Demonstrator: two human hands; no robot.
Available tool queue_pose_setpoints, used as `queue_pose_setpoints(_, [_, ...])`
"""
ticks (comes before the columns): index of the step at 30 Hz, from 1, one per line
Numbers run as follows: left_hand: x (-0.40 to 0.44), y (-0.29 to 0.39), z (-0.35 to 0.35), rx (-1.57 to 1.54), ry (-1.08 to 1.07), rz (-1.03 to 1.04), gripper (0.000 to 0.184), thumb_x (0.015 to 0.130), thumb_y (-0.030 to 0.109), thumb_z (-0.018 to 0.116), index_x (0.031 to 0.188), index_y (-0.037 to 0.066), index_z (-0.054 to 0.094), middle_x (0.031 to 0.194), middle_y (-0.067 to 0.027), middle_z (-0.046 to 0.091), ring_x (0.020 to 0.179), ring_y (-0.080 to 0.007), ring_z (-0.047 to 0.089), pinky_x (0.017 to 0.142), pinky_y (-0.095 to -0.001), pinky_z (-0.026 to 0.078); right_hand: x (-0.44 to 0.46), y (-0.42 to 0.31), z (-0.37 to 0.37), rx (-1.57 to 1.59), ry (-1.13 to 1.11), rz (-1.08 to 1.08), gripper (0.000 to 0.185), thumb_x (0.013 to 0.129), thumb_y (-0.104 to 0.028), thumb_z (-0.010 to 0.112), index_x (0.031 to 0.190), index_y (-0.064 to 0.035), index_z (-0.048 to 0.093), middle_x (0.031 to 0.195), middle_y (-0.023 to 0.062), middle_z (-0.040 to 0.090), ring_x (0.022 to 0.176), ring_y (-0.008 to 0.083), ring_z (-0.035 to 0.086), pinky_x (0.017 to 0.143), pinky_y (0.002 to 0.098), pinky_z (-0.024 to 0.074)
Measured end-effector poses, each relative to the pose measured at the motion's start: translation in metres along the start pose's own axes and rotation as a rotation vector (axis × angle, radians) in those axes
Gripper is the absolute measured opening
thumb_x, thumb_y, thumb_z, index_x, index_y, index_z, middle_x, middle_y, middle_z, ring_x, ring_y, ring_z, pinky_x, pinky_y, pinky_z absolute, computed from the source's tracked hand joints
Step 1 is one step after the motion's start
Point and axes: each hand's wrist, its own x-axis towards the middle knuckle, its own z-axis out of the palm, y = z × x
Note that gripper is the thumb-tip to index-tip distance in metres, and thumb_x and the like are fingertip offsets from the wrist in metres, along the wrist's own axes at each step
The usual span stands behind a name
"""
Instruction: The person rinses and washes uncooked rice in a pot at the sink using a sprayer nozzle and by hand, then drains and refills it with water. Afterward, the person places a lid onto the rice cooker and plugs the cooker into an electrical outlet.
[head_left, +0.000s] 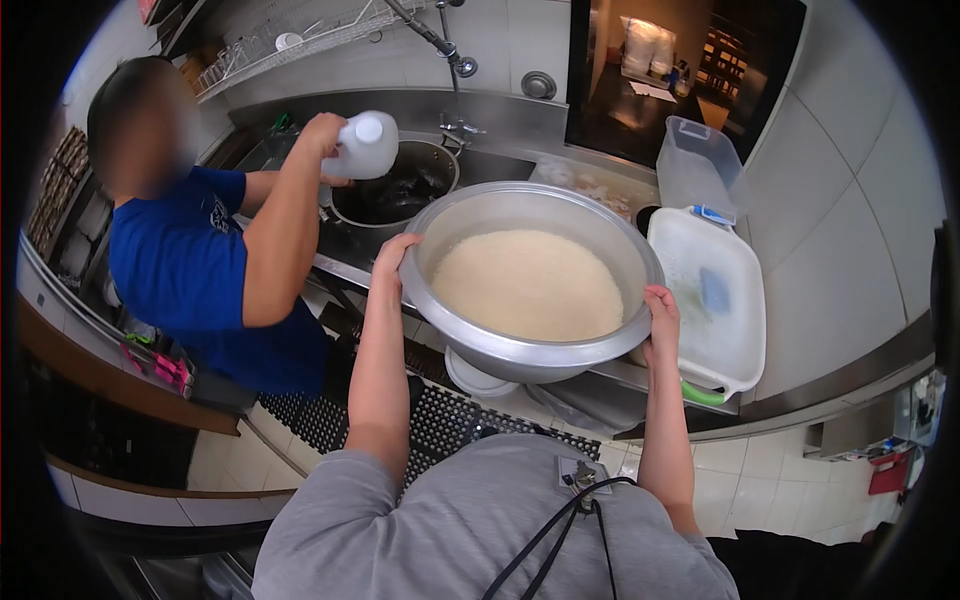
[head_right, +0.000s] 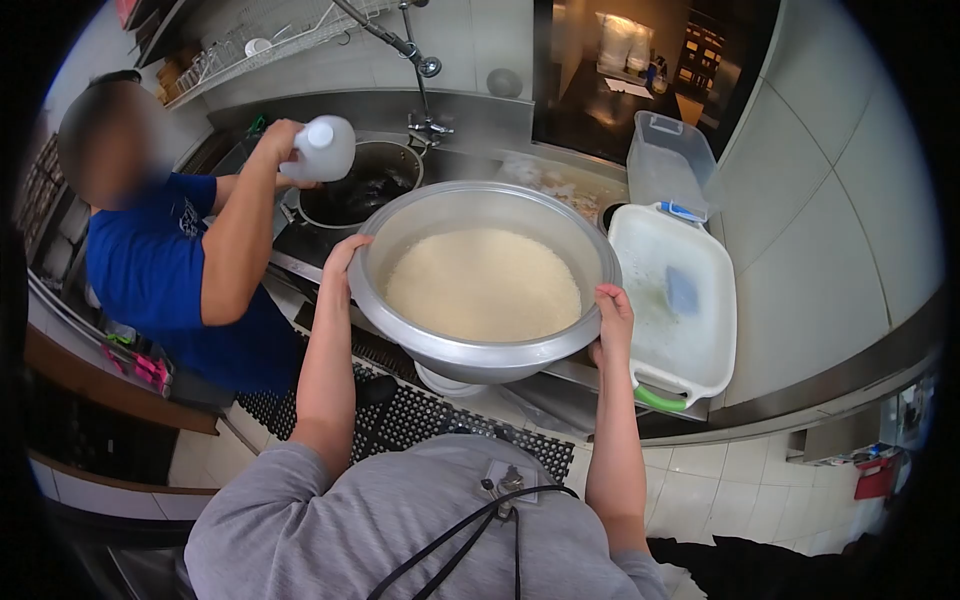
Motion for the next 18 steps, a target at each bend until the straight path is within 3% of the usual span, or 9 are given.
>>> queue_pose_setpoints(18, [-0.004, 0.003, 0.004, 0.025, 0.04, 0.058, 0.024, 0.069, 0.006, 0.059, 0.091, -0.003, 0.055, 0.083, -0.0118, 0.057, 0.073, -0.0221, 0.058, 0.067, -0.0314, 0.048, 0.003, 0.001, -0.002, -0.011, 0.0, 0.005, 0.004, 0.083, -0.009, 0.053, 0.086, -0.0071, 0.055, 0.08, 0.0008, 0.056, 0.073, 0.0097, 0.052, 0.065, 0.0227, 0.0431])
